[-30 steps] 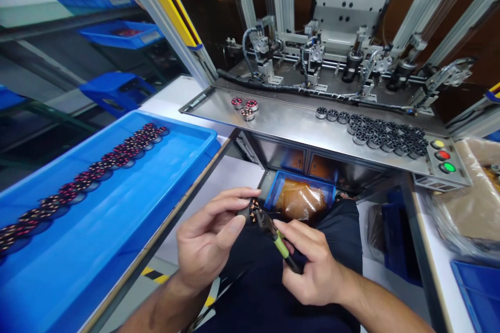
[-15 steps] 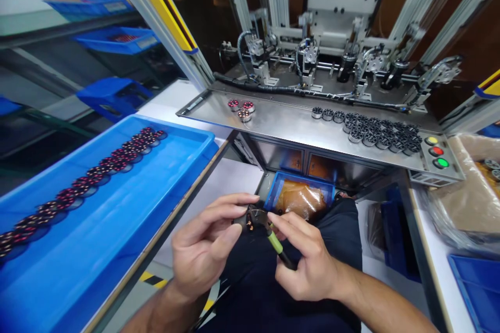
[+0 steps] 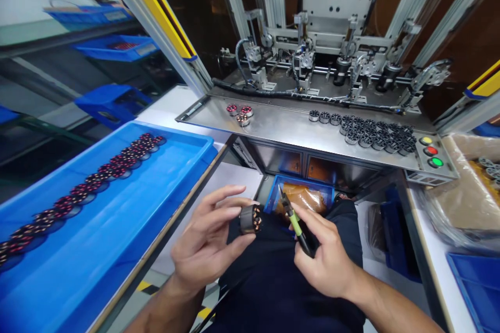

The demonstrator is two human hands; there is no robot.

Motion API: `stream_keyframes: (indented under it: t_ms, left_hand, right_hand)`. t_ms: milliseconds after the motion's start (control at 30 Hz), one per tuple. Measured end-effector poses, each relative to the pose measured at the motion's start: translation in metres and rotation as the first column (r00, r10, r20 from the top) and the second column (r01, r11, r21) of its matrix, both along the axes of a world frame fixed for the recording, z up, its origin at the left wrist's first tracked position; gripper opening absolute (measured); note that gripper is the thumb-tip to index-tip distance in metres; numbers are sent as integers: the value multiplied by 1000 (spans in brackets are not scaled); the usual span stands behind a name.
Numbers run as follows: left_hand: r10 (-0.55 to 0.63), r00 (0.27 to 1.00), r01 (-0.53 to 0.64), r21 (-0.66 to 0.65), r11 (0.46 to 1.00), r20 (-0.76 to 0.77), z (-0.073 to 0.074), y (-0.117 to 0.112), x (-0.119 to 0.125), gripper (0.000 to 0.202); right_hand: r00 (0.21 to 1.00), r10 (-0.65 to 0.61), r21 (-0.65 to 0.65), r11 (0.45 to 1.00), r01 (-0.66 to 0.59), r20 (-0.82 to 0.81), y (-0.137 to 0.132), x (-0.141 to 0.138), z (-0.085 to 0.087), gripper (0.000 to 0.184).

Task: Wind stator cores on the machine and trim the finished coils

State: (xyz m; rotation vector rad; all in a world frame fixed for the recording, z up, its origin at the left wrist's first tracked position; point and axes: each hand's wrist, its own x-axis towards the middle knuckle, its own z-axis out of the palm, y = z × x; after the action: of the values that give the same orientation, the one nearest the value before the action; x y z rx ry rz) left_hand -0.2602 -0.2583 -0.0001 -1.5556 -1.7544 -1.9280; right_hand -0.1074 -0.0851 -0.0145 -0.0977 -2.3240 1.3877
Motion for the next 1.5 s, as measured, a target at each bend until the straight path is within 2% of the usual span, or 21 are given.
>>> stream_keyframes:
  t_ms: [67,200,333,467,600,733,933,1233,1400,1500]
  left_hand:
    - [52,996,-53,-19,998,-76,-2,0,-2,68]
    - [138,967,-151,-48,987,-214,-2,1,-4,57]
    - [177,948,-201,-66,977,-263,1,2,-4,51]
    - [196,927,-233,-81,969,-320,4,3,-5,49]
    - [183,912,-229,-85,970,-367,5,4,-8,47]
    - [141,932,-158,-25,987,-334,3,4,-11,66]
    - [131,957,-128,31,991,-259,0,3,-11,82]
    - [103,975,-99,28,995,-195,0,3,-9,77]
    - [97,981,-95,22,995,-167,-1,3,-9,77]
    - [108,980,-107,17,994,-165,-1,2,-9,79]
  right_hand:
    - [999,-2,23,1000,2,35,5,6,2,67]
    - [998,10,24,1000,-12,67,8,18,13,68]
    - [995,48,-27,999,-46,86,6,27,27,75]
    - [986,141,-192,974,-122,88,1,35,37,81]
    - [963,265,-355,905,-233,45,-2,38,38,86]
    - [944,327,-423,861,-281,38,-3,35,37,91]
    - [941,337,-424,859,-288,43,-3,28,37,92]
    - [942,335,-424,858,-291,32,-3,23,39,83]
    - [940,335,-456,847,-273,59,-5,20,41,72]
    - [938,331,-438,862,-254,107,-6,15,42,69]
